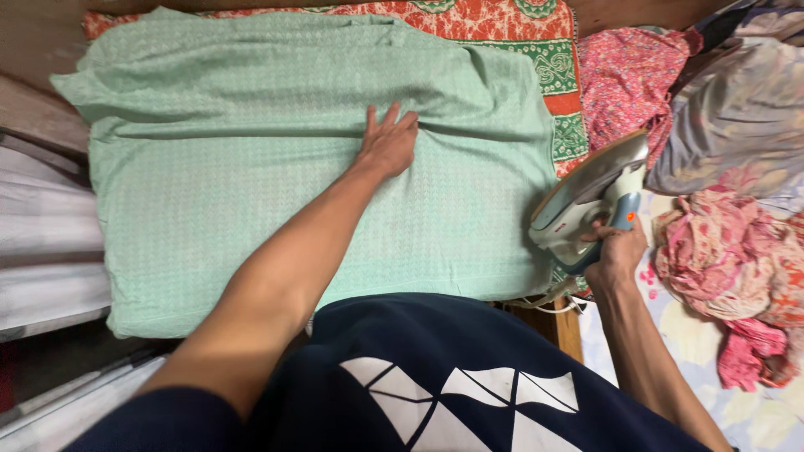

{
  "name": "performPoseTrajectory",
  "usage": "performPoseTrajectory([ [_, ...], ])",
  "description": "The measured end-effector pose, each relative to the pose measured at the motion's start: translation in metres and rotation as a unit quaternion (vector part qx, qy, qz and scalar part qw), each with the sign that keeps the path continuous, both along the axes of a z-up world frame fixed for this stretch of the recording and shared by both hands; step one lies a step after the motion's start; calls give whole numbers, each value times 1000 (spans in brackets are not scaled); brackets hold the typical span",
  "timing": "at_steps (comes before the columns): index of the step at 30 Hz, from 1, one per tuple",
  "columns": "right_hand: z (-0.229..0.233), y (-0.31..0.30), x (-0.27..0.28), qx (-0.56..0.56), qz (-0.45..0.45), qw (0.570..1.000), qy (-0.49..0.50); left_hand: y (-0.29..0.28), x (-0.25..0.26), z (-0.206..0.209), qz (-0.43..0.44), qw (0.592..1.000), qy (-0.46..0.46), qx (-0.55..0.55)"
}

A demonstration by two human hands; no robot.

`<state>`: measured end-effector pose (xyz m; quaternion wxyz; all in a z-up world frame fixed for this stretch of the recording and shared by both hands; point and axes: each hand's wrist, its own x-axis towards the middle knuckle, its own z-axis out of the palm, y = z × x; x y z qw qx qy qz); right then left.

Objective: The person irons a light green patterned cloth on a patterned ironing board. They repeatedly smooth the fabric with their hands, move the iron across different sections, and fold the cloth multiple times while continuing to iron.

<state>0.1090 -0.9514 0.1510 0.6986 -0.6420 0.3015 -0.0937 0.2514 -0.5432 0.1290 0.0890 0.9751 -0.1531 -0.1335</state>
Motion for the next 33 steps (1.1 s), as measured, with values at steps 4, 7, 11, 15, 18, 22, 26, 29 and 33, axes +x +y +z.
performPoseTrajectory([
  [4, -7, -7, 17, 16, -22, 999, -36, 44, -44, 24, 146, 986, 41, -72],
  [7, -18, -11, 30, 19, -5, 995, -93, 78, -85, 34, 189, 977, 69, -68],
  [11, -39, -6, 64, -47, 24, 981, -187, 101, -108, 38, 168, 977, 107, -76],
  [15, -58, 18, 102, 97, -102, 967, -212, 100, -112, 34, 179, 974, 88, -105],
  [18, -69, 33, 119, 100, -104, 952, -271, 93, -119, 27, 211, 965, 42, -147],
  [22, -73, 40, 105, 43, -74, 976, -199, 86, -143, 13, 255, 948, 24, -189],
  [26, -87, 35, 84, 22, -35, 978, -204, 81, -176, -6, 295, 934, 47, -197],
  [29, -89, 31, 70, 52, -33, 982, -180, 78, -200, -19, 301, 932, 45, -195],
  [33, -75, 30, 60, 55, -37, 994, -91, 80, -226, -32, 319, 927, 28, -194],
])
